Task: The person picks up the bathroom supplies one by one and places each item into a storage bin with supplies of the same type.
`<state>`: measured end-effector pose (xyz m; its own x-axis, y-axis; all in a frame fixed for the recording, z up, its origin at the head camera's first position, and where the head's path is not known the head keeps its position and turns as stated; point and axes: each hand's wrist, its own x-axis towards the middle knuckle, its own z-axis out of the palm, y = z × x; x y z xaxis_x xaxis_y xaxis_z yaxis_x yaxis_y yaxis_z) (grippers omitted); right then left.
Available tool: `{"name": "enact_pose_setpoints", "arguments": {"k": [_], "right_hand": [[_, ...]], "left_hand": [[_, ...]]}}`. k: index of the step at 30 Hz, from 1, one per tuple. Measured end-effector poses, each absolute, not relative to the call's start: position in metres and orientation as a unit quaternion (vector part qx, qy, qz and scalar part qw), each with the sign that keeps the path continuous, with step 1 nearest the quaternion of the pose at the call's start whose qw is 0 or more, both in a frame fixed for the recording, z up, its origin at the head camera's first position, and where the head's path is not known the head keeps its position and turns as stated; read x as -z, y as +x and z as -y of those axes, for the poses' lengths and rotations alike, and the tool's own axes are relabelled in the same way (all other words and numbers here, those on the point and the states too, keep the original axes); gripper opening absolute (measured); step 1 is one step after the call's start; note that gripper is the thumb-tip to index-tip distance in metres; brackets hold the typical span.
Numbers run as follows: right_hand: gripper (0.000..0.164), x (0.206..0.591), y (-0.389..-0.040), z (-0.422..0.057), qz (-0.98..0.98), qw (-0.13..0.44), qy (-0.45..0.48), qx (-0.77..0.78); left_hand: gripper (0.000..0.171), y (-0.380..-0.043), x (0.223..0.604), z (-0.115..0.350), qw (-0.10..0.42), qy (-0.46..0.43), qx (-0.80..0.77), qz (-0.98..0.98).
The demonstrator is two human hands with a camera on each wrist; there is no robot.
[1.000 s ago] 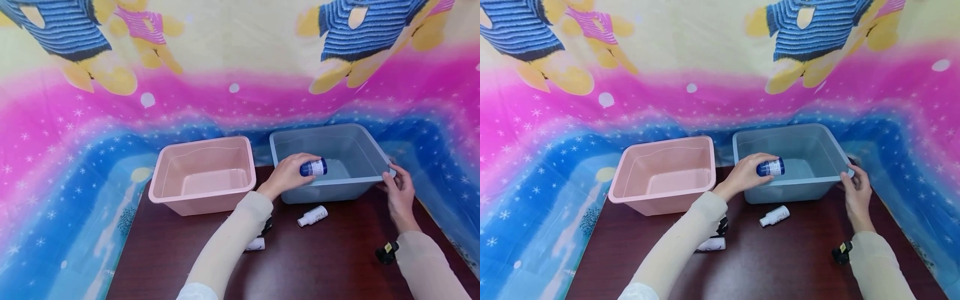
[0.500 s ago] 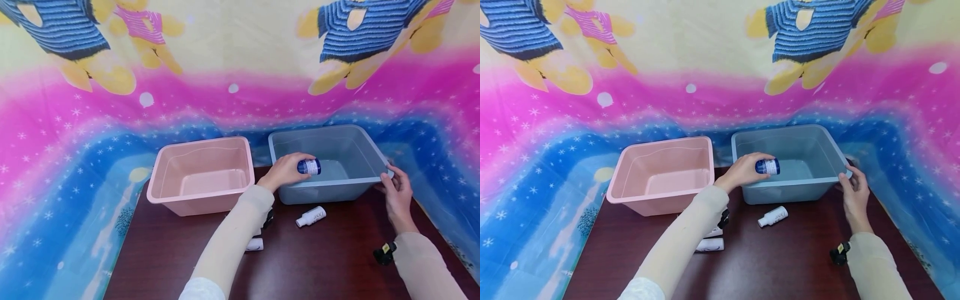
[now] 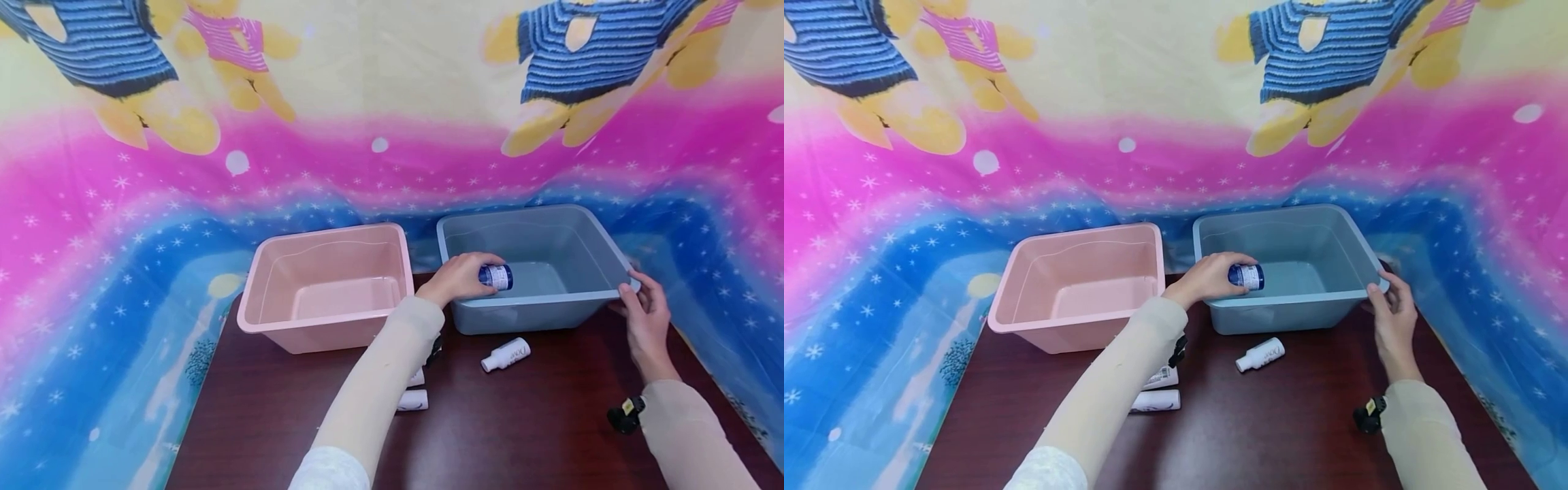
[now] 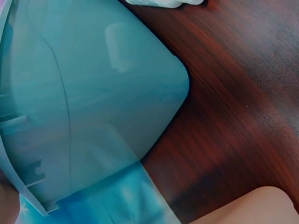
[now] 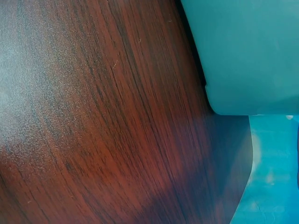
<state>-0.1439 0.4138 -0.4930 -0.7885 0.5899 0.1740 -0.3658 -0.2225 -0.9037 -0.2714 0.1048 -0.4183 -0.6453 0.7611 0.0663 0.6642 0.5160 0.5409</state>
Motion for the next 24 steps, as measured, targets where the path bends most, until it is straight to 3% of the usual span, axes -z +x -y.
{"name": "enact_pose_setpoints", "arguments": {"k": [15,24], "right_hand": [[0.037,0.4922,-0.1434,-0.4135,0.538,0.303,-0.102,-0.78],[0.038,0.4923,-0.144,-0.414,0.543,0.303,-0.105,-0.776]], "left_hand": [[0.055,-0.2718,0.4217,-0.1068,0.089,0.405,-0.238,-0.879],[0.038,-0.2711,0.4226,-0.1034,0.067,0.395,-0.299,-0.866]]}}
